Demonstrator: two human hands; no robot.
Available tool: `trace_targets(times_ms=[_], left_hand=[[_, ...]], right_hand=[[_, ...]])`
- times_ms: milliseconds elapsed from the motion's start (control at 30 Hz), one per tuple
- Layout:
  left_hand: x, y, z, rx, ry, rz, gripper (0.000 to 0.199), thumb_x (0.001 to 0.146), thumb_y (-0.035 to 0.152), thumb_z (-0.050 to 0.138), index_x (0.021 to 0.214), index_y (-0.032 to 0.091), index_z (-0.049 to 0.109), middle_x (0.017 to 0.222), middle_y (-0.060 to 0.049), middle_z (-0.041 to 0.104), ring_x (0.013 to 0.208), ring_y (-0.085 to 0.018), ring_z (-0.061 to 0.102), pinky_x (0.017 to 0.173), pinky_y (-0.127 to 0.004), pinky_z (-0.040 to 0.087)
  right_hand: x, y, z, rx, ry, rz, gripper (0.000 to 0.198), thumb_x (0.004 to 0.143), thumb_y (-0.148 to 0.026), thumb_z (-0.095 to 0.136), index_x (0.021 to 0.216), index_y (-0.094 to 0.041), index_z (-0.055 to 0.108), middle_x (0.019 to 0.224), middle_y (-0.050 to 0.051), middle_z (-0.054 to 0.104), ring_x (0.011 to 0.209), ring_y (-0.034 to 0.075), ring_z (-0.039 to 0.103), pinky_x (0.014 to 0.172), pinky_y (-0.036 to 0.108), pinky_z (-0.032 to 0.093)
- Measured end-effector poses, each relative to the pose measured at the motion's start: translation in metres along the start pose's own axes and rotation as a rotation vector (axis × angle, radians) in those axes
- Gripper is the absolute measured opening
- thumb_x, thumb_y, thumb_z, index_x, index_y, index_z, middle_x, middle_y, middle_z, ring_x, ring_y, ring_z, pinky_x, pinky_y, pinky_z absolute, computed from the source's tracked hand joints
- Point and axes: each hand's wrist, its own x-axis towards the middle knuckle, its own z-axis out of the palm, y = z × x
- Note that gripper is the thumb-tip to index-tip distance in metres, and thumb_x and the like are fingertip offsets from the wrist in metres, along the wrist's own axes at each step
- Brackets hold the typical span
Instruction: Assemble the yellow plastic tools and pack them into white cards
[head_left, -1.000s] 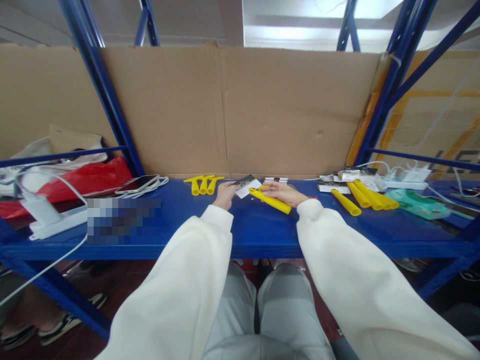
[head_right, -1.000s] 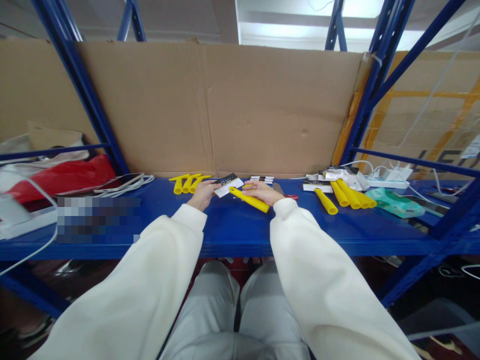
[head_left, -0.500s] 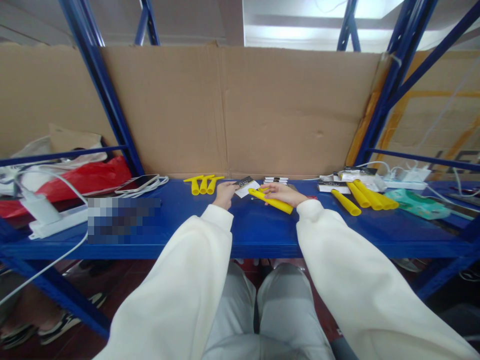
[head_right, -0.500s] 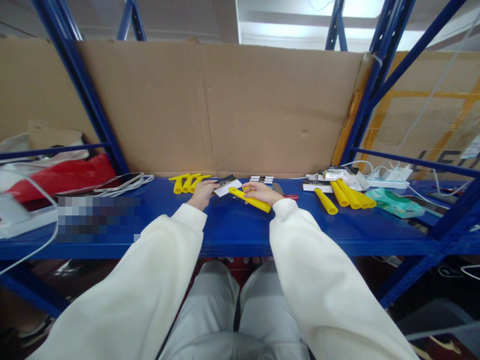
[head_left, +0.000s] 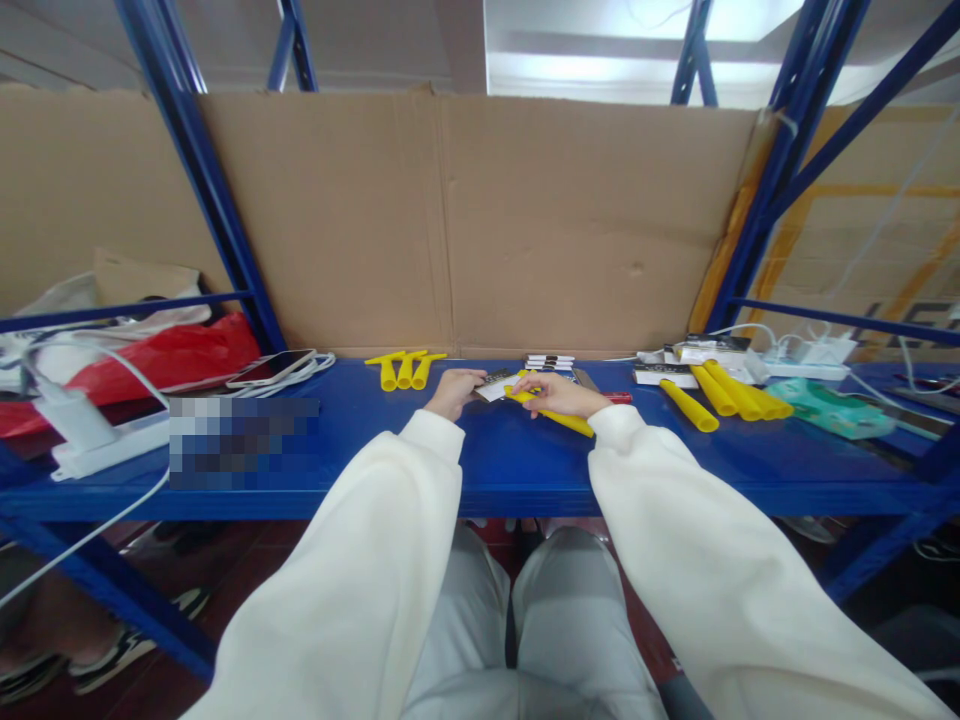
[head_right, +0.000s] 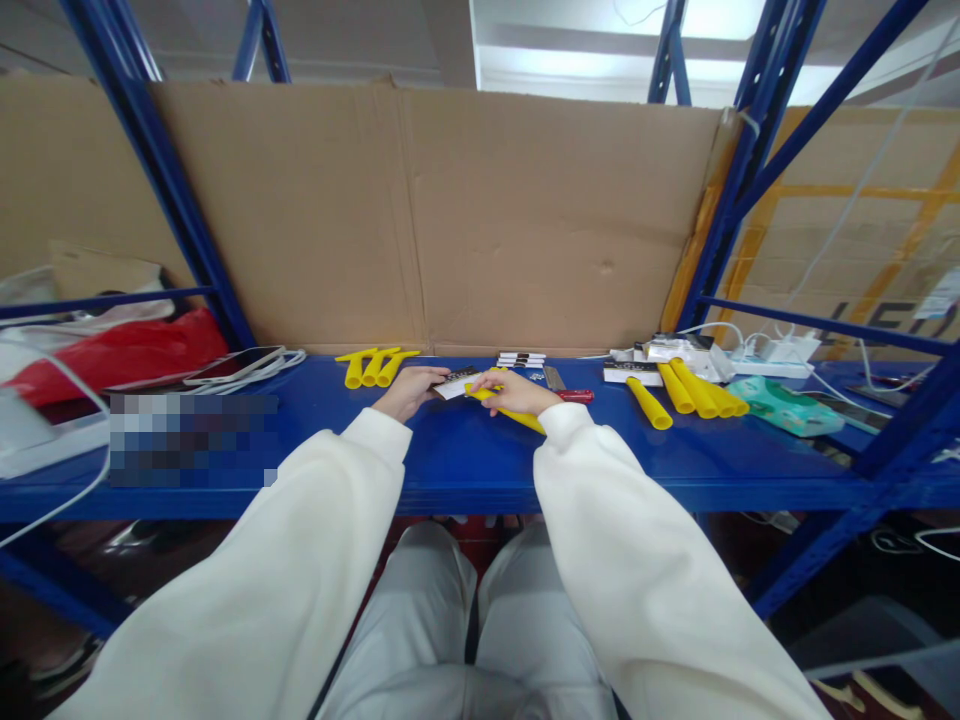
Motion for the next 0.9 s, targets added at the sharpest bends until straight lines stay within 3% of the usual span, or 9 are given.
trace_targets(times_ms=[267,400,600,700,900], left_hand=[[-0.004,0.005,0.002,-0.023,0.031,-0.006,0.018,0.068,-0.005,0.068,0.066,0.013,0.068,0.07,-0.006,0.069,0.078,-0.021,0.071,0.082,-0.037,0.059],[-0.005,0.005,0.003,-0.001,0.029,-0.024,0.015,0.07,0.002,0.073,0.082,0.011,0.073,0.078,-0.009,0.072,0.079,-0.022,0.072,0.078,-0.037,0.061],[-0.01,0.009,0.006,-0.056,-0.024,-0.052,0.011,0.082,0.003,0.064,0.088,0.012,0.067,0.073,-0.005,0.068,0.07,-0.016,0.068,0.069,-0.031,0.062],[-0.013,0.01,0.005,-0.075,-0.066,-0.061,0.006,0.085,0.011,0.067,0.089,0.014,0.064,0.075,-0.005,0.069,0.064,-0.015,0.066,0.062,-0.029,0.06],[-0.013,0.009,0.002,-0.05,-0.059,-0.018,0.017,0.086,0.029,0.071,0.094,0.015,0.064,0.091,-0.009,0.071,0.066,-0.016,0.068,0.057,-0.026,0.056]], right_hand=[[-0.001,-0.001,-0.001,-0.127,-0.03,-0.01,0.028,0.076,-0.013,0.071,0.102,-0.02,0.079,0.074,-0.001,0.07,0.051,0.008,0.059,0.053,0.021,0.052],[0.001,0.003,-0.002,-0.13,-0.028,-0.027,0.028,0.078,-0.012,0.071,0.103,-0.02,0.079,0.071,-0.002,0.069,0.05,0.007,0.058,0.051,0.019,0.052],[0.003,0.006,-0.001,-0.103,0.023,-0.035,0.027,0.076,-0.014,0.075,0.101,-0.02,0.079,0.063,-0.004,0.066,0.046,0.005,0.056,0.044,0.015,0.047],[0.005,0.007,-0.002,-0.118,0.053,-0.026,0.03,0.077,-0.013,0.072,0.105,-0.019,0.079,0.067,-0.003,0.068,0.046,0.005,0.056,0.046,0.016,0.048],[0.005,0.007,-0.006,-0.191,0.147,-0.022,0.036,0.078,-0.014,0.072,0.112,-0.023,0.077,0.09,0.002,0.075,0.047,0.004,0.056,0.046,0.018,0.049]])
